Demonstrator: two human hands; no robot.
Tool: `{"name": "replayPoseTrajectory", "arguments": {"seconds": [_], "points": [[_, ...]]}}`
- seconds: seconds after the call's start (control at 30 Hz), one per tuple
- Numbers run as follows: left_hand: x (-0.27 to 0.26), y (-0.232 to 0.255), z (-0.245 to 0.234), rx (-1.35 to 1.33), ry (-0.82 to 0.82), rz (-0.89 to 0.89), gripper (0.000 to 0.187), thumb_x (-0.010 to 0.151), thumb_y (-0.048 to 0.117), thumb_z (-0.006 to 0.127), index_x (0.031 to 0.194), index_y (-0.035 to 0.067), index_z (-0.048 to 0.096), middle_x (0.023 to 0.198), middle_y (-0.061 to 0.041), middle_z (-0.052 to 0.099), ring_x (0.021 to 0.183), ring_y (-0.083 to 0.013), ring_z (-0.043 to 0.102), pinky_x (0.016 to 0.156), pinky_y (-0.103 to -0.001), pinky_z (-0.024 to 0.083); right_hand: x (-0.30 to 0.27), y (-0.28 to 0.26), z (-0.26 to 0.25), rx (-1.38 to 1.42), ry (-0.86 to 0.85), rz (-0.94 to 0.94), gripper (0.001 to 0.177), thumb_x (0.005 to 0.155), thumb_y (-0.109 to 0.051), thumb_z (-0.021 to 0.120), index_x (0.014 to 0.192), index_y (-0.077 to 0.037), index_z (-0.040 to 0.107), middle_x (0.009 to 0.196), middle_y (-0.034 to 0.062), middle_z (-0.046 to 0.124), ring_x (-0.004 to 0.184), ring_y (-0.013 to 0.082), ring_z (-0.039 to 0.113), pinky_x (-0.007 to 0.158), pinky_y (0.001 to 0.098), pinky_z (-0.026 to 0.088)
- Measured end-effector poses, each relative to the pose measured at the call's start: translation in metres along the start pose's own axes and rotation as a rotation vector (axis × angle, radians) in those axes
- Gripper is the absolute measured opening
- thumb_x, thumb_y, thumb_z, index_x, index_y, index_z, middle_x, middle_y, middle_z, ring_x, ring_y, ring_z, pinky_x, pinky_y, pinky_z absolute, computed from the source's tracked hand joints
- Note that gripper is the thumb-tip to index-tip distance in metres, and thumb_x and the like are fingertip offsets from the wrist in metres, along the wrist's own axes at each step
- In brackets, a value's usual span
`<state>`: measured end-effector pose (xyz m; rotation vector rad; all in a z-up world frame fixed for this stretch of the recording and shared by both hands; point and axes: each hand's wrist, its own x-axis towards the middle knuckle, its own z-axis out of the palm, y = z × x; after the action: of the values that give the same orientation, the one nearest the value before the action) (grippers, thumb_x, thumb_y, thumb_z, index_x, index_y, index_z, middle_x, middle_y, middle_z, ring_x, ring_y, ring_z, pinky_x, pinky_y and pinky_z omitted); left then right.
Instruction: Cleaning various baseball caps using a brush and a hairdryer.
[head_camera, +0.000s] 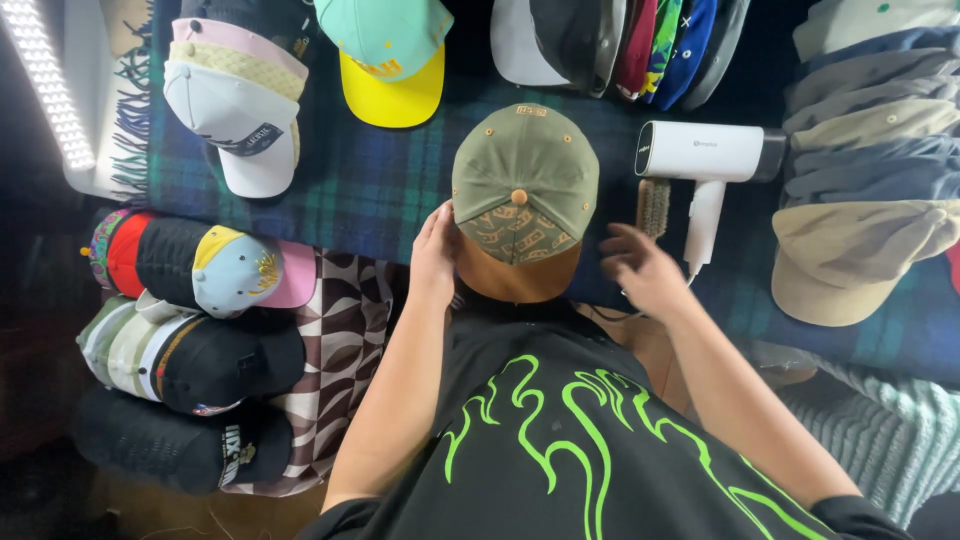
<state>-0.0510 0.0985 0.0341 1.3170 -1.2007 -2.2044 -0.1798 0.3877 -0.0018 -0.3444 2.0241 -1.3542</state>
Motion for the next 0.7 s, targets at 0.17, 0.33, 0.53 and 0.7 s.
{"name": "replayPoseTrajectory", "arguments": {"seconds": [0.17, 0.33, 0.53, 0.7], "points": [[0.012, -0.006, 0.006, -0.147, 0.041, -0.045, 0.031, 0.098, 0.027, 0.073, 0.121, 0.005, 0.074, 0.114, -0.014, 0.075, 0.11, -0.0286, 0.071, 0.101, -0.047, 0.053, 0.002, -0.028, 0.051, 0.196, -0.085, 0.18, 0.072, 0.09, -0.007, 0.07, 0.153, -0.001, 0.038, 0.128, 0.0238, 0.067, 0.118, 0.0387, 0.068, 0.098, 0.0474, 0.057], [0.01, 0.01, 0.002, -0.18, -0.008, -0.133, 0.027, 0.097, 0.028, 0.074, 0.115, 0.009, 0.076, 0.106, -0.01, 0.077, 0.103, -0.0254, 0.072, 0.095, -0.046, 0.056, -0.004, -0.034, 0.053, 0.032, 0.057, 0.184, 0.039, 0.094, -0.011, 0.071, 0.131, -0.009, 0.059, 0.11, 0.0125, 0.075, 0.098, 0.0285, 0.076, 0.076, 0.0381, 0.063], [-0.01, 0.063, 0.001, -0.212, -0.17, -0.071, 0.034, 0.104, 0.024, 0.064, 0.128, 0.0, 0.068, 0.113, -0.015, 0.074, 0.106, -0.0249, 0.071, 0.096, -0.045, 0.057, -0.022, -0.078, 0.062, 0.307, 0.1, 0.211, 0.031, 0.094, 0.004, 0.063, 0.124, 0.002, 0.054, 0.104, 0.0279, 0.069, 0.092, 0.0393, 0.074, 0.07, 0.0535, 0.064], [0.014, 0.067, -0.036, -0.194, -0.403, 0.047, 0.037, 0.103, 0.017, 0.064, 0.137, 0.0, 0.063, 0.119, -0.017, 0.072, 0.108, -0.026, 0.07, 0.096, -0.047, 0.058, -0.026, -0.048, 0.051, 0.238, 0.099, -0.023, 0.027, 0.088, 0.005, 0.065, 0.114, 0.002, 0.061, 0.096, 0.0198, 0.07, 0.09, 0.0297, 0.069, 0.07, 0.0494, 0.06]]}}
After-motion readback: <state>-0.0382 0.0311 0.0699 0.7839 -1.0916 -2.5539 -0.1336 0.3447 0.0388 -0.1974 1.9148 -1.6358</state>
